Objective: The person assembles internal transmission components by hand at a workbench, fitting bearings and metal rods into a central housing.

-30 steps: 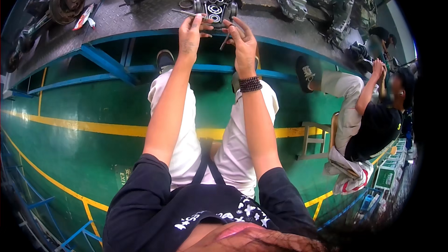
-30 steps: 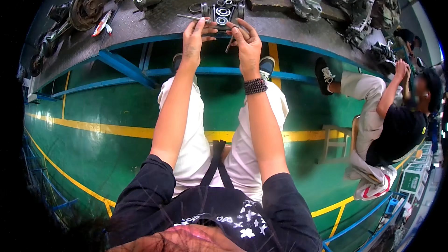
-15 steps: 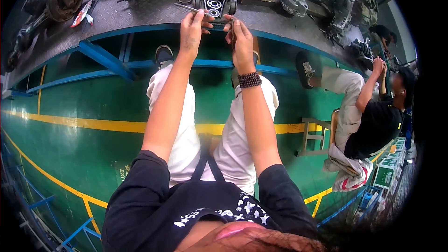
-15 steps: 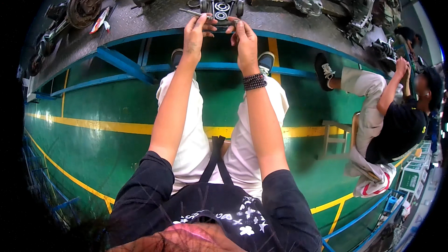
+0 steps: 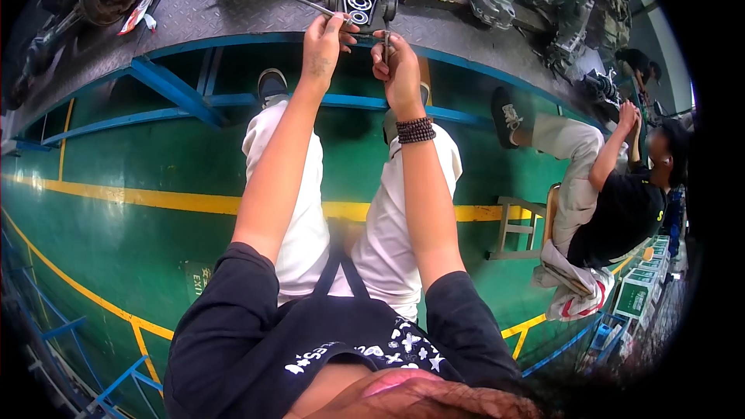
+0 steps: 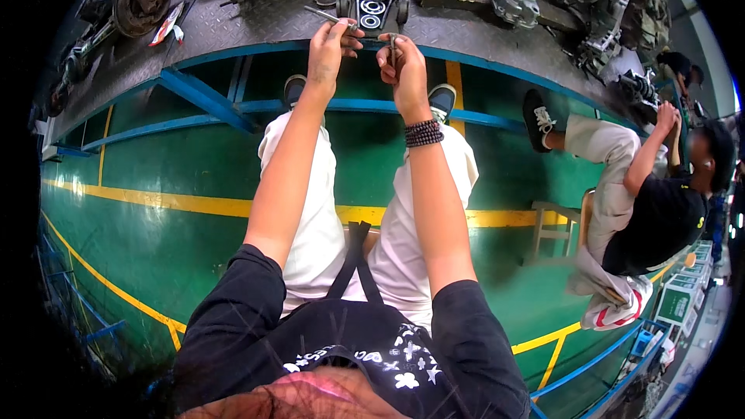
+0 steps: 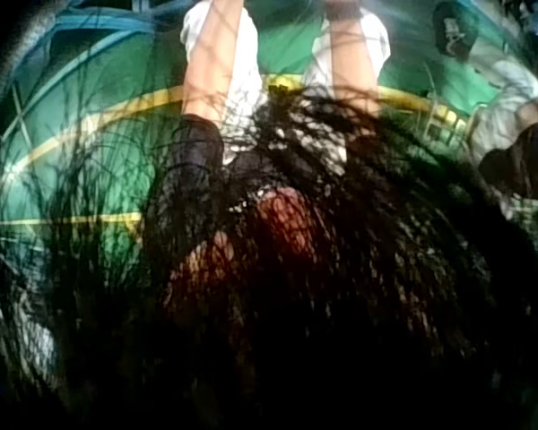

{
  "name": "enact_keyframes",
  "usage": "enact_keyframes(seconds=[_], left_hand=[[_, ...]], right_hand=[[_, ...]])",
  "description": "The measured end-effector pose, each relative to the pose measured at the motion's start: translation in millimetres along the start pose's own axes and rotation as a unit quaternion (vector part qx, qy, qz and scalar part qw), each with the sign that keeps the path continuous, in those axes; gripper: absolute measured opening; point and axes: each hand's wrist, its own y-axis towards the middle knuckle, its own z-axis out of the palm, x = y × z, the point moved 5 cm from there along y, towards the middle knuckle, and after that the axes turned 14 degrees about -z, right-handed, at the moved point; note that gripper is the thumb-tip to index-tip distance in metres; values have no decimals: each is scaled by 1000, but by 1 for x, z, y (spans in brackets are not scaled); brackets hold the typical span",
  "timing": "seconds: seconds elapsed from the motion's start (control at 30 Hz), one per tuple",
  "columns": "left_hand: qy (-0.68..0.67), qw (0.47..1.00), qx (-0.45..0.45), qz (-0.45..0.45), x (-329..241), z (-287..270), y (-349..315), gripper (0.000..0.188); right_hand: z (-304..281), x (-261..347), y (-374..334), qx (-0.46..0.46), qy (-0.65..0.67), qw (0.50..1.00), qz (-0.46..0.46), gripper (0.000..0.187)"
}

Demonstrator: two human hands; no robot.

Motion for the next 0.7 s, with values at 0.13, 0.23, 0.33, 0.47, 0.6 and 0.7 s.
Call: enact_keyframes(seconds=[0.13, 0.23, 0.33, 0.47, 0.6, 0.7], left_hand=[[0, 1000, 1, -1, 1, -1, 1, 27], [-1, 1000, 0, -1, 2, -1, 0, 27], [4, 1000, 0, -4, 1, -1, 0, 27], [3, 1000, -1, -7, 2, -4, 1, 27], [2, 1000, 1, -4, 1, -1, 2, 26], [3, 1000, -1, -5, 1, -1, 0, 26]], right_hand=[[-2, -3, 1, -5, 19, 1000, 0, 26], [-3, -5, 1, 6, 34, 999, 4, 24], [-5, -6, 1, 11, 41, 999, 5, 24], [-3, -6, 1, 8, 12, 1000, 3, 24], [-7, -4, 3, -7, -17, 1000, 3, 25], [-6, -5, 2, -5, -29, 1000, 3, 27]])
